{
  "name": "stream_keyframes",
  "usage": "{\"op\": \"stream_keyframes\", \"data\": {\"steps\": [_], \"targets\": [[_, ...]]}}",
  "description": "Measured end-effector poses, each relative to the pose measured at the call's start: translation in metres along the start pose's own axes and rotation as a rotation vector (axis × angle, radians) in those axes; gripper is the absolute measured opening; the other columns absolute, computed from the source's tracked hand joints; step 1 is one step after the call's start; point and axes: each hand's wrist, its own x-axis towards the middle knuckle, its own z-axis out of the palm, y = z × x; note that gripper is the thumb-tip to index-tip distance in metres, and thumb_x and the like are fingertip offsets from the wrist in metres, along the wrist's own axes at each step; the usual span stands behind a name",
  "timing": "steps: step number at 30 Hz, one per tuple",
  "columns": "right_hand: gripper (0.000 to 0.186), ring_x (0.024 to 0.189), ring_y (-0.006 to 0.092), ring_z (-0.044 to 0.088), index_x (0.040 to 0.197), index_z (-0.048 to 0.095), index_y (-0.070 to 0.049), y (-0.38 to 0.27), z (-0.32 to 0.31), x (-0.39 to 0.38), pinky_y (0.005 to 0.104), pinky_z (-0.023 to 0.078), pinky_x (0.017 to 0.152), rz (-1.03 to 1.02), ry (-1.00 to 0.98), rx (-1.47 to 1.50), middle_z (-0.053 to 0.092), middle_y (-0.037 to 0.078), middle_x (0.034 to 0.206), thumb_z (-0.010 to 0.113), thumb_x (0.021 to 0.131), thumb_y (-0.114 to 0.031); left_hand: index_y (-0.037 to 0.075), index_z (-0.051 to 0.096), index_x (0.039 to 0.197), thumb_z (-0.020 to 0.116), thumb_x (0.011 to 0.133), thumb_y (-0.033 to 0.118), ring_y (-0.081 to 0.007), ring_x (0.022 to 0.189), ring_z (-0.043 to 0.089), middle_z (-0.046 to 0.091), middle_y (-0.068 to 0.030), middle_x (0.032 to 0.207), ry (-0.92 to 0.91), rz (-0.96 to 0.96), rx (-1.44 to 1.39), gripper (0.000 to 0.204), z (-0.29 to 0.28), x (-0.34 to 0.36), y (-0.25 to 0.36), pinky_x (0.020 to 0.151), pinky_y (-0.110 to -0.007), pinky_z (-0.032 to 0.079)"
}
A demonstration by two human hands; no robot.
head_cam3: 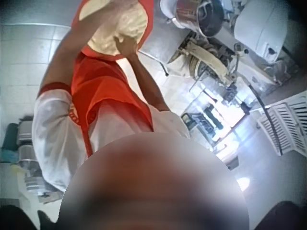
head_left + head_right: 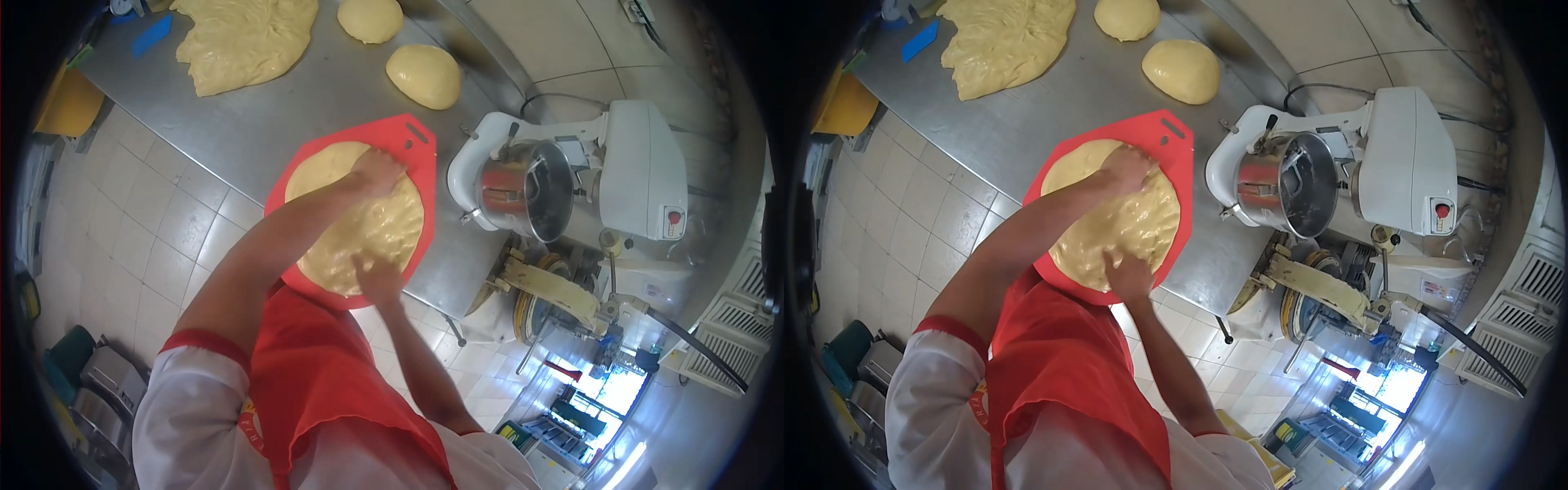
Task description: The person portions a large mass of dough into smaller pieces using a blue plastic scraper, weighs the pieces on a scale, kneads them into round loaves by hand, and flattens one loaf onto a red tray.
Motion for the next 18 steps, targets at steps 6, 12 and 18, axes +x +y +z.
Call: {"op": "stream_keyframes", "data": {"steps": [6, 12, 18], "targets": [[0.075, 0.147, 0.0456, 0.015, 0.149, 0.039, -0.01, -0.004, 0.003, 0.096, 0.052, 0.019, 0.118, -0.008, 0.858, -0.394, 0.019, 0.029, 0.158, 0.056, 0.091, -0.055, 0.014, 0.059, 0.128, 0.078, 0.071, 0.051, -0.0288, 0.128, 0.045, 0.052, -0.0107, 0.13, 0.312, -0.131, -0.046, 0.069, -0.006, 0.001, -0.022, 0.105, -0.049, 0.036], [0.107, 0.148, 0.0483, -0.001, 0.158, 0.009, -0.012, 0.024, -0.055, 0.125, 0.072, 0.006, 0.11, -0.279, 0.023, 0.084, -0.009, 0.029, 0.16, 0.063, 0.082, -0.065, 0.014, 0.057, 0.128, 0.077, 0.072, 0.051, -0.0288, 0.128, 0.044, 0.052, -0.0115, 0.129, 0.27, -0.21, -0.206, 0.07, -0.018, -0.019, -0.043, 0.105, -0.047, 0.037], [0.125, 0.146, 0.0525, 0.0, 0.158, -0.001, -0.013, -0.027, -0.053, 0.128, 0.0717, 0.01, 0.11, -0.177, 0.262, -0.549, -0.011, 0.031, 0.158, 0.069, 0.072, -0.072, 0.012, 0.056, 0.13, 0.076, 0.076, 0.043, -0.0297, 0.126, 0.046, 0.052, -0.0135, 0.13, 0.387, -0.266, -0.32, 0.065, -0.011, -0.025, -0.081, 0.105, -0.044, 0.038]]}}
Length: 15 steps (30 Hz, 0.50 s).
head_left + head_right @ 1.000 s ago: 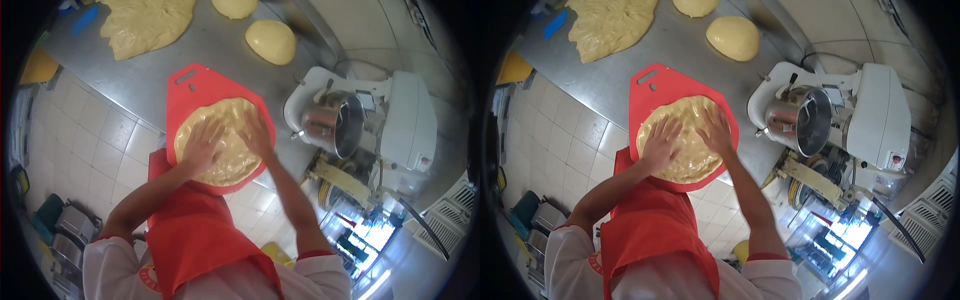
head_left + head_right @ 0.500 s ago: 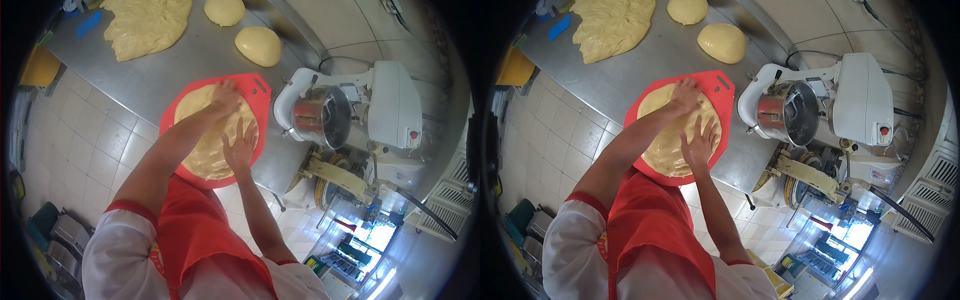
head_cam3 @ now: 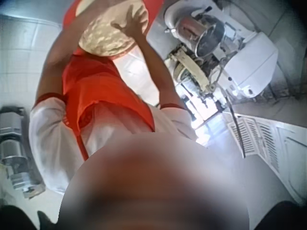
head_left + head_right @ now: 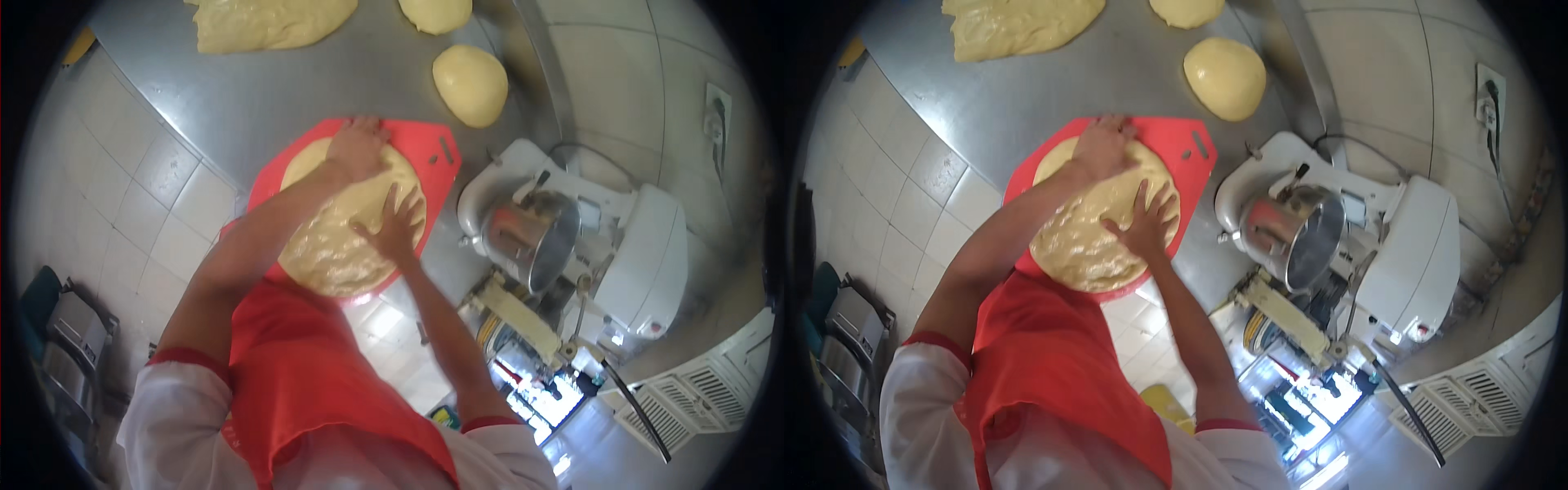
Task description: The person portions a large mass of dough into smaller pieces using a blue plastic scraper, weighs the pieces on a scale, kneads them into round loaves by hand, and flattens one loaf onto a red tray.
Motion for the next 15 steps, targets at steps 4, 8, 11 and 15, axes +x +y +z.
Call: {"op": "stream_keyframes", "data": {"steps": [4, 8, 11, 15], "targets": [[0.123, 0.145, 0.0555, -0.002, 0.158, 0.004, -0.014, 0.022, -0.004, 0.017, 0.0733, 0.012, 0.109, -0.214, -0.075, 0.056, -0.011, 0.03, 0.159, 0.065, 0.071, -0.077, 0.006, 0.051, 0.132, 0.073, 0.082, 0.037, -0.0345, 0.126, 0.045, 0.05, -0.0175, 0.132, 0.254, -0.149, -0.148, 0.064, -0.011, -0.059, -0.01, 0.105, -0.048, 0.036], [0.115, 0.146, 0.0531, 0.002, 0.158, 0.01, -0.014, -0.02, -0.021, 0.023, 0.0717, 0.01, 0.111, -0.219, 0.086, -0.098, -0.003, 0.028, 0.16, 0.064, 0.076, -0.073, -0.004, 0.035, 0.145, 0.066, 0.088, 0.043, -0.0388, 0.134, 0.038, 0.041, -0.0227, 0.143, 0.456, -0.217, -0.136, 0.08, 0.013, -0.146, -0.022, 0.111, -0.05, 0.031], [0.094, 0.148, 0.0472, 0.008, 0.156, 0.019, -0.009, 0.026, -0.021, 0.023, 0.0637, 0.013, 0.115, -0.354, 0.006, 0.551, 0.009, 0.031, 0.159, 0.06, 0.088, -0.058, -0.007, 0.022, 0.15, 0.06, 0.09, 0.051, -0.0391, 0.141, 0.03, 0.033, -0.024, 0.15, 0.426, -0.156, 0.102, 0.092, 0.034, -0.167, -0.033, 0.116, -0.049, 0.025], [0.092, 0.142, 0.0579, 0.011, 0.155, 0.017, -0.005, 0.015, 0.116, -0.108, 0.0642, 0.022, 0.112, -0.14, 0.401, 0.057, 0.007, 0.042, 0.152, 0.056, 0.09, -0.056, -0.005, 0.019, 0.151, 0.058, 0.09, 0.052, -0.0374, 0.144, 0.025, 0.03, -0.0229, 0.154, 0.413, -0.048, 0.044, 0.092, 0.023, -0.117, -0.045, 0.119, -0.049, 0.022]]}}
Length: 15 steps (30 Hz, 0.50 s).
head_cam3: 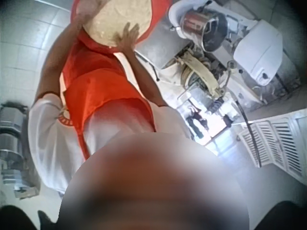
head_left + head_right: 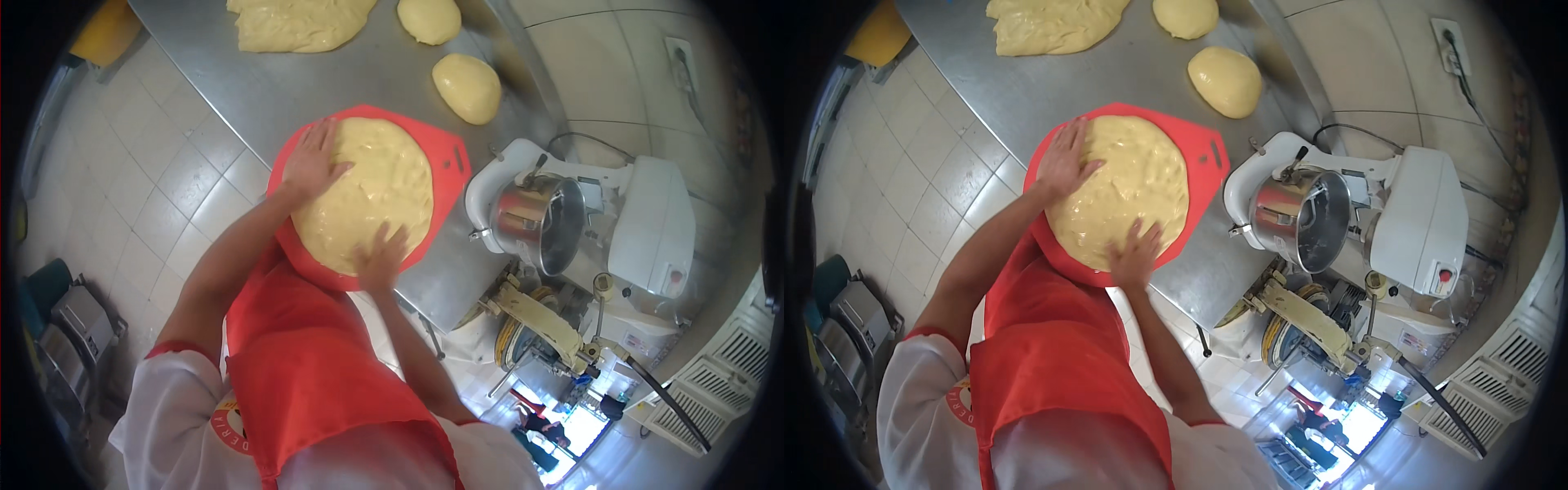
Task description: The person portions a large mass of dough into smaller pieces using a blue plastic scraper, weighs the pieces on a scale, kneads them into round loaves by hand, and flattens one loaf onto a red tray.
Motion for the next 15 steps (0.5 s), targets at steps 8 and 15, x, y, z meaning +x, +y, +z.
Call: {"op": "stream_keyframes", "data": {"steps": [8, 15], "targets": [[0.061, 0.116, 0.0402, 0.059, 0.134, 0.056, -0.005, -0.03, -0.115, 0.096, 0.0422, 0.047, 0.098, 0.303, -0.196, 0.544, 0.062, 0.024, 0.124, 0.066, 0.089, -0.046, 0.004, 0.041, 0.143, 0.072, 0.078, 0.049, -0.0308, 0.136, 0.036, 0.043, -0.0159, 0.144, -0.292, -0.018, 0.089, 0.086, -0.019, 0.112, 0.064, 0.11, -0.048, 0.032], [0.085, 0.147, 0.0483, 0.004, 0.158, 0.008, -0.013, -0.06, -0.014, 0.13, 0.0641, 0.003, 0.116, 0.327, 0.044, -0.112, 0.001, 0.027, 0.161, 0.036, 0.095, -0.062, 0.004, 0.055, 0.126, 0.075, 0.075, 0.05, -0.031, 0.128, 0.041, 0.048, -0.0119, 0.131, -0.336, 0.12, 0.092, 0.072, 0.021, 0.127, 0.04, 0.106, -0.047, 0.035]]}}
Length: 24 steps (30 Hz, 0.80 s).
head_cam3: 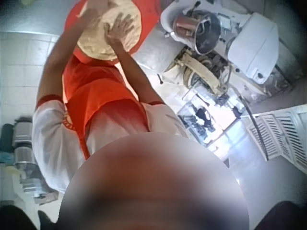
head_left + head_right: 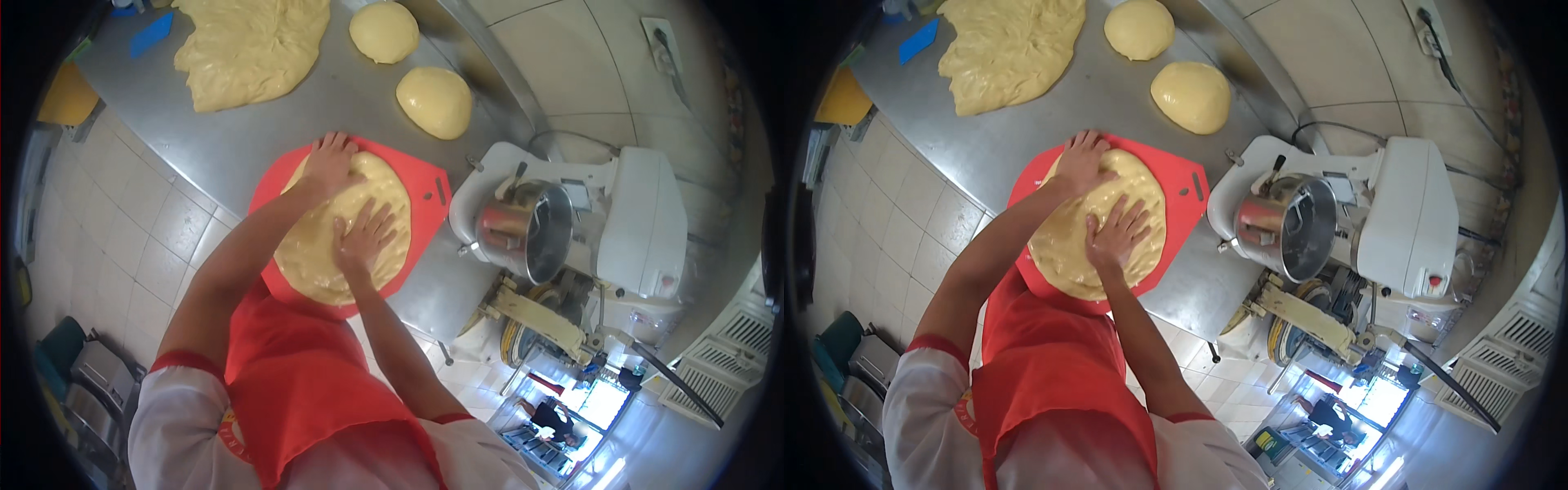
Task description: The person portions a large mass of dough into smaller pieces using a blue plastic scraper, weighs the pieces on a scale, kneads them into round loaves by hand, and flattens one loaf onto a red tray.
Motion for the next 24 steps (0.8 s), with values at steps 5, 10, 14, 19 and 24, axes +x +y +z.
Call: {"op": "stream_keyframes", "data": {"steps": [5, 10, 14, 19, 24], "targets": [[0.086, 0.145, 0.0534, 0.005, 0.158, 0.009, -0.013, -0.042, -0.016, 0.016, 0.0651, 0.004, 0.115, 0.125, -0.014, -0.008, -0.001, 0.03, 0.159, 0.04, 0.094, -0.061, 0.007, 0.053, 0.133, 0.076, 0.076, 0.047, -0.0315, 0.124, 0.044, 0.051, -0.0123, 0.126, 0.016, 0.129, -0.074, 0.074, -0.007, 0.01, -0.015, 0.103, -0.044, 0.037], [0.079, 0.145, 0.0516, 0.011, 0.155, 0.025, -0.014, -0.052, -0.027, 0.032, 0.0655, 0.011, 0.114, 0.113, -0.051, 0.142, 0.008, 0.027, 0.16, 0.048, 0.094, -0.058, 0.008, 0.055, 0.133, 0.074, 0.08, 0.047, -0.033, 0.119, 0.048, 0.051, -0.014, 0.127, -0.059, 0.138, -0.079, 0.069, -0.009, 0.032, -0.029, 0.1, -0.045, 0.042], [0.031, 0.095, 0.0362, 0.064, 0.108, 0.068, -0.001, 0.046, -0.054, 0.035, 0.0433, 0.052, 0.085, 0.353, 0.441, 0.679, 0.068, 0.018, 0.104, 0.073, 0.081, -0.015, 0.006, 0.059, 0.127, 0.071, 0.085, 0.043, -0.0355, 0.116, 0.052, 0.056, -0.0149, 0.125, -0.089, 0.119, -0.011, 0.057, -0.003, 0.069, -0.011, 0.098, -0.046, 0.046], [0.027, 0.094, 0.0386, 0.06, 0.104, 0.062, -0.002, 0.172, -0.011, -0.029, 0.0489, 0.05, 0.081, 0.873, 0.019, 0.543, 0.062, 0.022, 0.103, 0.063, 0.088, -0.024, 0.006, 0.063, 0.123, 0.067, 0.087, 0.037, -0.0325, 0.122, 0.053, 0.062, -0.0133, 0.126, -0.326, 0.781, -0.106, 0.047, 0.053, 0.094, 0.134, 0.104, -0.045, 0.042], [0.045, 0.116, 0.0485, 0.05, 0.124, 0.048, -0.007, 0.096, 0.007, -0.066, 0.0562, 0.046, 0.093, 1.02, 0.073, 0.744, 0.05, 0.028, 0.119, 0.063, 0.087, -0.026, 0.009, 0.056, 0.128, 0.077, 0.078, 0.034, -0.0331, 0.128, 0.046, 0.053, -0.0134, 0.135, -0.142, 0.814, 0.04, 0.06, 0.107, 0.107, 0.146, 0.106, -0.051, 0.037]]}}
